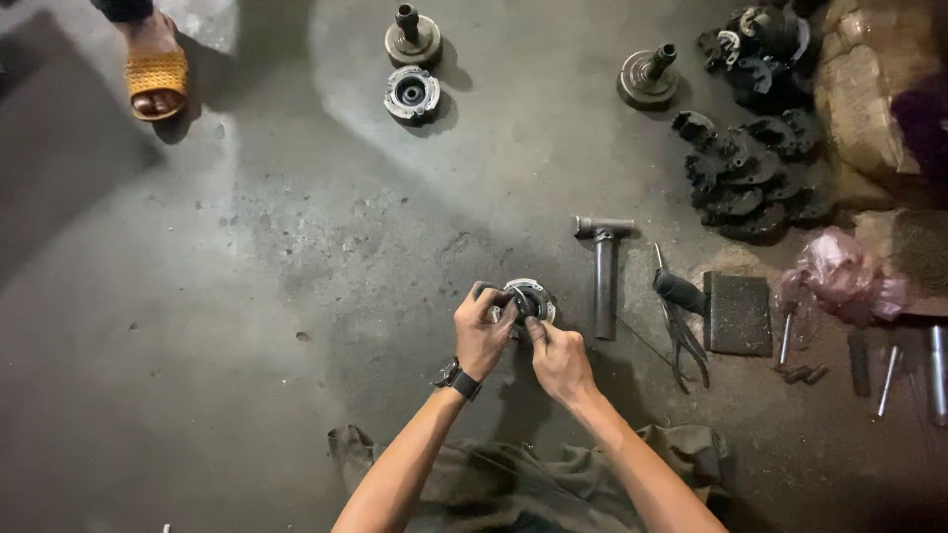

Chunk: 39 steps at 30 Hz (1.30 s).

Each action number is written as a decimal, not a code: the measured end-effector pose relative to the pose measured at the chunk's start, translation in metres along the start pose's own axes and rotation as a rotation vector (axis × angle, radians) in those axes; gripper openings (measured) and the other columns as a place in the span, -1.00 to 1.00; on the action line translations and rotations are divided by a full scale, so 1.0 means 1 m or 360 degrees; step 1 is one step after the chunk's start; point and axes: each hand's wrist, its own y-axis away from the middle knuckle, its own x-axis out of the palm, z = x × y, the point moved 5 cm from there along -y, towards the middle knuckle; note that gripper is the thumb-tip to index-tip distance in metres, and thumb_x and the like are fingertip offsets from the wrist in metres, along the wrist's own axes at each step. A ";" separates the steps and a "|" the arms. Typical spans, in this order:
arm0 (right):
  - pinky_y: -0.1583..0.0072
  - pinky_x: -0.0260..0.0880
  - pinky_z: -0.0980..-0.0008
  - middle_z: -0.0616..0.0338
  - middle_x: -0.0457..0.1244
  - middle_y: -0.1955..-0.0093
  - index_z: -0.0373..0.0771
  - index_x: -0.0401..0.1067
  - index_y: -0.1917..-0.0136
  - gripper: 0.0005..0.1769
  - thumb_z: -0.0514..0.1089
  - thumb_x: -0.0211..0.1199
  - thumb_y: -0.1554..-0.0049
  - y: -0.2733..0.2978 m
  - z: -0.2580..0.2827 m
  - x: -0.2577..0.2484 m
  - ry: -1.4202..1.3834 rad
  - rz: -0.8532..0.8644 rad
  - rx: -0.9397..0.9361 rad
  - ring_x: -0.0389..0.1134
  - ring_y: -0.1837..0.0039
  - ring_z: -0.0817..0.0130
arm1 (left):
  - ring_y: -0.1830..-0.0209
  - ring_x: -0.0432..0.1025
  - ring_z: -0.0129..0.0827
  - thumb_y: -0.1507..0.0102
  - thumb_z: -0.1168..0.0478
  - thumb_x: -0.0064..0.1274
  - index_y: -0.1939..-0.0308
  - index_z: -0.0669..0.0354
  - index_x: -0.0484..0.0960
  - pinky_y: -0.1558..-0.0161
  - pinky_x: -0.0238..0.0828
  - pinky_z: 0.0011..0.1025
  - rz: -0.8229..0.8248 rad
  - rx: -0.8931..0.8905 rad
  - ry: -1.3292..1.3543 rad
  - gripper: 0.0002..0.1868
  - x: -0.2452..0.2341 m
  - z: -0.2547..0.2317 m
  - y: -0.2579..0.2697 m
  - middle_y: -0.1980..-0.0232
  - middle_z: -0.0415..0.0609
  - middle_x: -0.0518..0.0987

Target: The person grinds a metal ring on a bench grinder, then walks to a work area on the floor. They wipe the ring with a cloth and use pliers to remove a small metal clip from a circular mechanical assembly.

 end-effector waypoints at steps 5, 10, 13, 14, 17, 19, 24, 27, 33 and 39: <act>0.29 0.34 0.20 -0.13 0.32 0.36 -0.40 0.54 0.11 -0.52 0.07 0.11 -0.35 -0.006 -0.045 -0.005 -0.0306 0.0053 0.0319 0.31 0.34 0.08 | 0.08 0.41 0.05 0.00 0.28 0.30 0.19 0.27 0.56 0.11 0.37 -0.09 0.0346 0.0361 -0.0869 -0.66 -0.015 0.066 -0.009 0.11 0.16 0.49; 0.42 0.22 0.32 0.30 0.25 0.41 -0.30 0.50 -0.02 -0.61 0.08 0.12 -0.28 0.009 -0.046 -0.051 -0.0310 -0.0300 0.0554 0.25 0.44 0.45 | -0.10 0.39 -0.04 -0.14 0.28 0.19 0.13 0.14 0.58 -0.07 0.35 -0.07 0.0870 0.0310 -0.1848 -0.77 -0.027 0.162 0.006 0.00 0.09 0.49; 0.41 0.22 0.36 0.29 0.17 0.43 -0.36 0.46 0.00 -0.58 0.08 0.09 -0.34 0.020 -0.104 -0.031 -0.0676 -0.0335 0.0710 0.20 0.45 0.43 | -0.15 0.38 -0.04 -0.14 0.28 0.16 -0.10 0.20 0.55 -0.11 0.35 -0.06 0.0632 0.0170 -0.1992 -0.57 -0.013 0.137 0.005 -0.21 0.13 0.48; 0.41 0.22 0.36 0.29 0.17 0.43 -0.36 0.46 0.00 -0.58 0.08 0.09 -0.34 0.023 -0.113 -0.024 -0.0675 -0.0335 0.0718 0.20 0.45 0.43 | -0.15 0.38 -0.04 -0.14 0.28 0.16 -0.10 0.20 0.55 -0.11 0.35 -0.06 0.0640 0.0167 -0.1990 -0.57 0.004 0.117 0.003 -0.21 0.13 0.48; 0.38 0.24 0.37 0.30 0.19 0.40 -0.32 0.50 -0.03 -0.57 0.07 0.02 -0.36 0.027 -0.135 -0.003 -0.0934 -0.0188 0.0837 0.19 0.41 0.44 | -0.31 0.27 0.10 -0.06 -0.05 0.28 -0.39 0.35 0.28 -0.21 0.21 0.12 0.0612 -0.0010 -0.1727 -0.07 0.047 0.061 -0.008 -0.38 0.32 0.35; 0.25 0.36 0.36 0.27 0.31 0.31 -0.34 0.51 -0.01 -0.55 0.06 -0.01 -0.34 0.029 -0.139 0.003 -0.0808 -0.0090 0.0760 0.29 0.31 0.44 | -0.41 0.14 0.17 -0.02 -0.19 0.34 -0.48 0.38 0.07 -0.31 0.07 0.25 0.0896 -0.0264 -0.1505 0.18 0.070 0.037 -0.010 -0.45 0.38 0.23; 0.07 0.37 0.20 0.02 0.37 0.29 -0.41 0.52 0.04 -0.49 0.11 0.04 -0.29 0.038 -0.141 -0.009 -0.0194 0.0159 0.0707 0.39 0.21 0.29 | -0.53 0.03 0.12 0.04 -0.03 0.36 -0.56 0.20 0.01 -0.35 -0.04 0.37 0.1277 0.0430 -0.1638 0.21 0.083 0.089 0.001 -0.52 0.30 0.14; 0.03 0.37 0.12 -0.04 0.36 0.30 -0.43 0.50 0.06 -0.46 0.14 0.08 -0.26 0.044 -0.152 0.008 -0.0059 0.0418 0.0720 0.38 0.18 0.29 | -0.55 -0.02 0.15 0.10 -0.02 0.40 -0.54 0.18 0.04 -0.31 -0.09 0.42 0.1153 0.0670 -0.1687 0.24 0.069 0.065 -0.002 -0.55 0.33 0.09; 0.04 0.37 0.10 -0.08 0.29 0.36 -0.45 0.46 0.10 -0.44 0.17 0.10 -0.27 0.048 -0.143 0.019 0.0099 0.0772 0.0821 0.27 0.20 0.30 | -0.53 0.03 0.25 0.14 0.00 0.41 -0.51 0.41 0.13 -0.46 -0.04 0.17 0.1186 0.0205 -0.1300 0.24 0.069 0.095 -0.001 -0.54 0.45 0.12; 0.04 0.38 0.11 -0.08 0.29 0.35 -0.44 0.44 0.09 -0.48 0.14 0.09 -0.25 0.033 -0.128 0.015 0.0019 0.0758 0.0665 0.27 0.20 0.30 | -0.50 0.06 0.29 0.17 0.00 0.45 -0.39 0.47 0.24 -0.50 -0.11 0.10 0.1205 0.0195 -0.0896 0.17 0.055 0.099 -0.020 -0.48 0.46 0.18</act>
